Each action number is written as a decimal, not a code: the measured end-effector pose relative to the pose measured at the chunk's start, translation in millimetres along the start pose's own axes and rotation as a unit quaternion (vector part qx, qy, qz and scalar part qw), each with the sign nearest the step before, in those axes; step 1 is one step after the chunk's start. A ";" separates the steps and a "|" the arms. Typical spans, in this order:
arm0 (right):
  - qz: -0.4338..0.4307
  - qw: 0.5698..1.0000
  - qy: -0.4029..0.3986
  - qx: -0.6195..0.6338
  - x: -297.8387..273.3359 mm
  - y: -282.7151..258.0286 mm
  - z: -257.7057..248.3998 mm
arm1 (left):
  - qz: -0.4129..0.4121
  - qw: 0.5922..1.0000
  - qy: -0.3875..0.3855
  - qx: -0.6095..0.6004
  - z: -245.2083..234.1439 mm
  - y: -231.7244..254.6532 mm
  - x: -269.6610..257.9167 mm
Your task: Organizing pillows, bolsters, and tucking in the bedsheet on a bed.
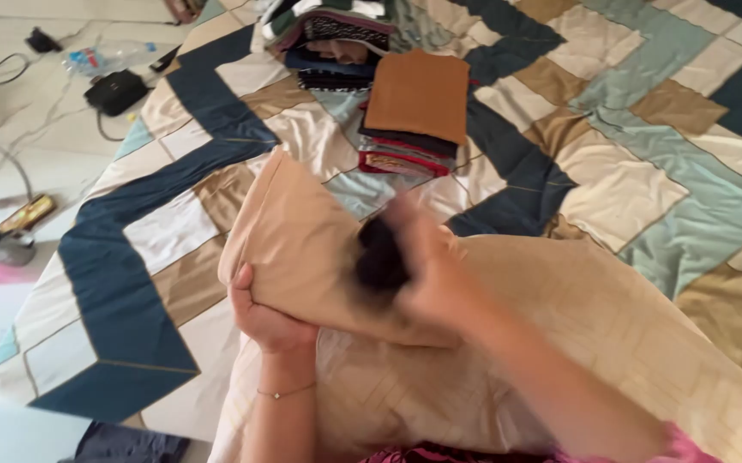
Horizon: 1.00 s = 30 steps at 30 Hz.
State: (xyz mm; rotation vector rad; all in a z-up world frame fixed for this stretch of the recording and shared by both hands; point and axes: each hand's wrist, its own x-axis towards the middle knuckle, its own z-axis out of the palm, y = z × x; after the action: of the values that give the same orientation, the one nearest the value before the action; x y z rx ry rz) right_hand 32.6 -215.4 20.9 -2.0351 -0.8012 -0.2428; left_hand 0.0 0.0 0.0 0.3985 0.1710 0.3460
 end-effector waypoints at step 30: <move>0.186 0.969 -0.039 0.155 -71.5 107.7 60.5 | 0.094 0.608 -0.311 0.725 -27.5 -73.4 -10.2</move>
State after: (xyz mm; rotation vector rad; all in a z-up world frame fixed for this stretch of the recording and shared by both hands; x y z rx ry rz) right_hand 36.8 -239.0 -119.7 -1.8602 -0.4553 0.1681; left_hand 6.0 -57.5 -53.9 2.1676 -0.3514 0.1777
